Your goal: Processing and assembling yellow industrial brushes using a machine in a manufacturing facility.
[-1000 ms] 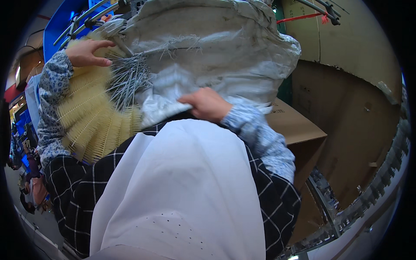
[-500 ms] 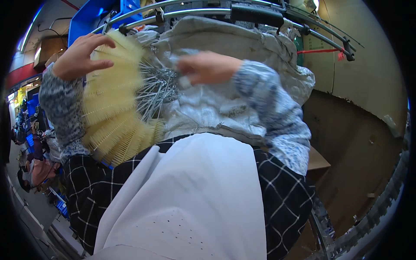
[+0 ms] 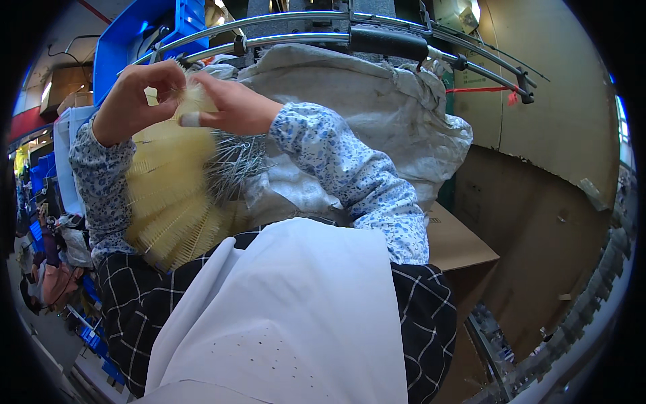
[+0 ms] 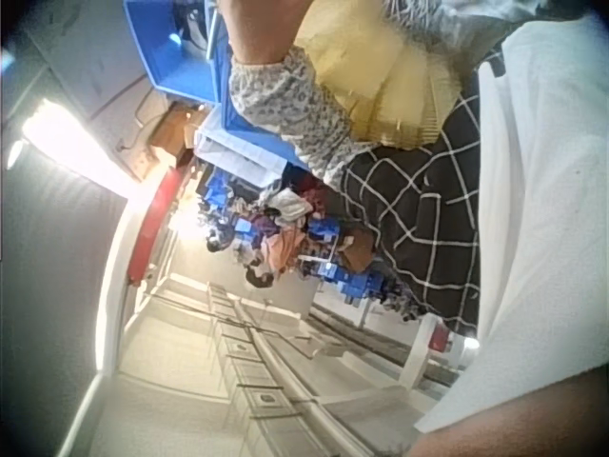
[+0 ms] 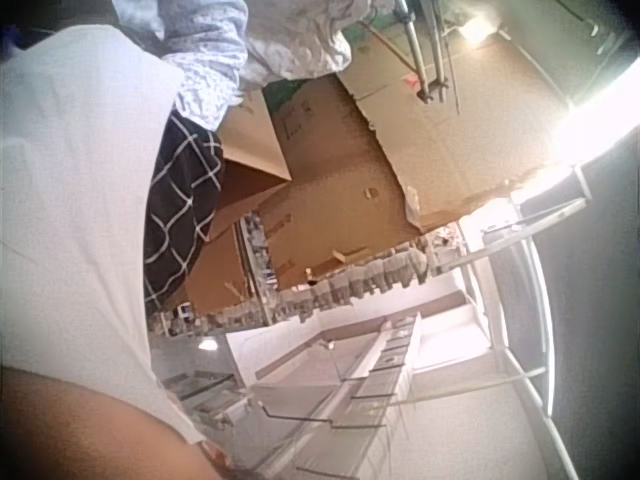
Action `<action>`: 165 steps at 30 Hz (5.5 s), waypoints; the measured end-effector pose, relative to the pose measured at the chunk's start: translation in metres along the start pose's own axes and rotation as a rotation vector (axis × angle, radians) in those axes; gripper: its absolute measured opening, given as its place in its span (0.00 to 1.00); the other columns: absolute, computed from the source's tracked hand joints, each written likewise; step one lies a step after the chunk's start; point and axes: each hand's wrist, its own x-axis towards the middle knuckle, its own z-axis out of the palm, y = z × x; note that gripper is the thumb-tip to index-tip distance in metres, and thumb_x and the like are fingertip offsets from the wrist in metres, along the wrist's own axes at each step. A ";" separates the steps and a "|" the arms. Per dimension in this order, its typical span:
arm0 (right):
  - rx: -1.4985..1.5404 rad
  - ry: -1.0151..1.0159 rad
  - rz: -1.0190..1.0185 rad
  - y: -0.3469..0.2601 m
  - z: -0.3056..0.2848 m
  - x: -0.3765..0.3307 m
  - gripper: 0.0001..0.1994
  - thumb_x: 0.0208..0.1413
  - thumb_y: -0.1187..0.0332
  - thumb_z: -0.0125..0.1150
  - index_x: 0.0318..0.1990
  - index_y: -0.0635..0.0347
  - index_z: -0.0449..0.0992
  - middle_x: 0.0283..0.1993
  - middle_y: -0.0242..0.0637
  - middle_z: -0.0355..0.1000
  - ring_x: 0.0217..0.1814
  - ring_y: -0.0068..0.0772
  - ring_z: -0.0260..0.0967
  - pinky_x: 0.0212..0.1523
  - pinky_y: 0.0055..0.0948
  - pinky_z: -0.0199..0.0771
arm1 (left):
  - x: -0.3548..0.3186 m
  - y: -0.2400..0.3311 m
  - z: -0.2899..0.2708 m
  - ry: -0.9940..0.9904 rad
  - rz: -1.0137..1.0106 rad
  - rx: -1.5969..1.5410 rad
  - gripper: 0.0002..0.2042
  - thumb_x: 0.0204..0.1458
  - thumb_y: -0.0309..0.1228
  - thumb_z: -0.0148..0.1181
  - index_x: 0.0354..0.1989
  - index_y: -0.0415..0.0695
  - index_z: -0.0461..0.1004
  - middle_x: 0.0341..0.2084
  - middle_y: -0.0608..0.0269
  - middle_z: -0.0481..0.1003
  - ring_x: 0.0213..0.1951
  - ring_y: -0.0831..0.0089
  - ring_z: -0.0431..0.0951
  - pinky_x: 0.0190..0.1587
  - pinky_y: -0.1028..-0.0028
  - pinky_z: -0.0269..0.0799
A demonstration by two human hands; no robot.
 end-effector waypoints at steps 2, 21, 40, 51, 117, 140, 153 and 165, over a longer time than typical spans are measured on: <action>0.095 -0.023 0.121 -0.004 0.000 0.003 0.22 0.46 0.63 0.53 0.47 0.62 0.56 0.38 0.46 0.65 0.40 0.35 0.64 0.42 0.28 0.62 | 0.001 0.001 0.001 0.035 0.013 -0.002 0.07 0.32 0.18 0.52 0.24 0.38 0.66 0.16 0.69 0.64 0.19 0.84 0.62 0.26 0.85 0.61; -0.227 1.269 -0.041 0.011 -0.068 -0.055 0.13 0.54 0.64 0.40 0.43 0.62 0.58 0.39 0.40 0.61 0.36 0.29 0.62 0.35 0.27 0.63 | -0.019 -0.009 0.024 -0.542 -0.227 0.408 0.24 0.39 0.49 0.53 0.40 0.45 0.63 0.33 0.50 0.69 0.37 0.58 0.68 0.39 0.68 0.63; -1.723 0.313 0.329 0.052 -0.236 -0.048 0.15 0.47 0.69 0.47 0.43 0.38 0.68 0.34 0.28 0.64 0.35 0.31 0.60 0.40 0.29 0.62 | -0.025 -0.029 -0.019 -0.273 -0.358 -0.061 0.11 0.35 0.27 0.53 0.30 0.43 0.63 0.19 0.66 0.61 0.25 0.79 0.61 0.28 0.80 0.57; -1.723 0.269 0.319 0.044 -0.234 -0.045 0.14 0.48 0.69 0.47 0.42 0.40 0.68 0.34 0.29 0.64 0.35 0.31 0.60 0.41 0.29 0.62 | -0.024 -0.021 -0.021 -0.089 -0.189 -0.311 0.12 0.36 0.26 0.54 0.32 0.42 0.63 0.28 0.68 0.62 0.34 0.79 0.62 0.40 0.80 0.56; -1.378 0.625 0.440 0.085 -0.237 -0.055 0.15 0.42 0.67 0.51 0.42 0.51 0.69 0.41 0.34 0.68 0.42 0.34 0.65 0.42 0.39 0.59 | -0.037 0.013 -0.035 -0.014 -0.068 -0.182 0.14 0.34 0.30 0.53 0.33 0.40 0.63 0.28 0.65 0.63 0.31 0.78 0.63 0.35 0.80 0.58; -1.399 0.553 0.582 0.071 -0.204 -0.030 0.13 0.45 0.64 0.49 0.41 0.51 0.69 0.39 0.33 0.68 0.41 0.35 0.66 0.42 0.40 0.60 | -0.012 0.008 -0.014 -0.122 0.246 -0.283 0.21 0.38 0.25 0.56 0.44 0.43 0.62 0.32 0.60 0.67 0.35 0.70 0.67 0.40 0.73 0.63; -1.698 0.501 0.623 0.067 -0.317 -0.067 0.15 0.45 0.59 0.47 0.41 0.48 0.68 0.36 0.40 0.68 0.38 0.37 0.66 0.40 0.30 0.64 | -0.021 0.017 -0.020 -0.079 0.053 -0.200 0.14 0.39 0.26 0.54 0.37 0.40 0.63 0.30 0.62 0.65 0.34 0.73 0.65 0.38 0.76 0.60; -0.250 0.513 0.589 -0.053 -0.268 -0.163 0.10 0.51 0.66 0.44 0.35 0.62 0.69 0.23 0.30 0.67 0.27 0.18 0.63 0.28 0.17 0.63 | -0.024 0.014 -0.017 -0.134 0.018 -0.268 0.17 0.35 0.23 0.55 0.37 0.37 0.63 0.29 0.62 0.65 0.35 0.73 0.64 0.40 0.76 0.57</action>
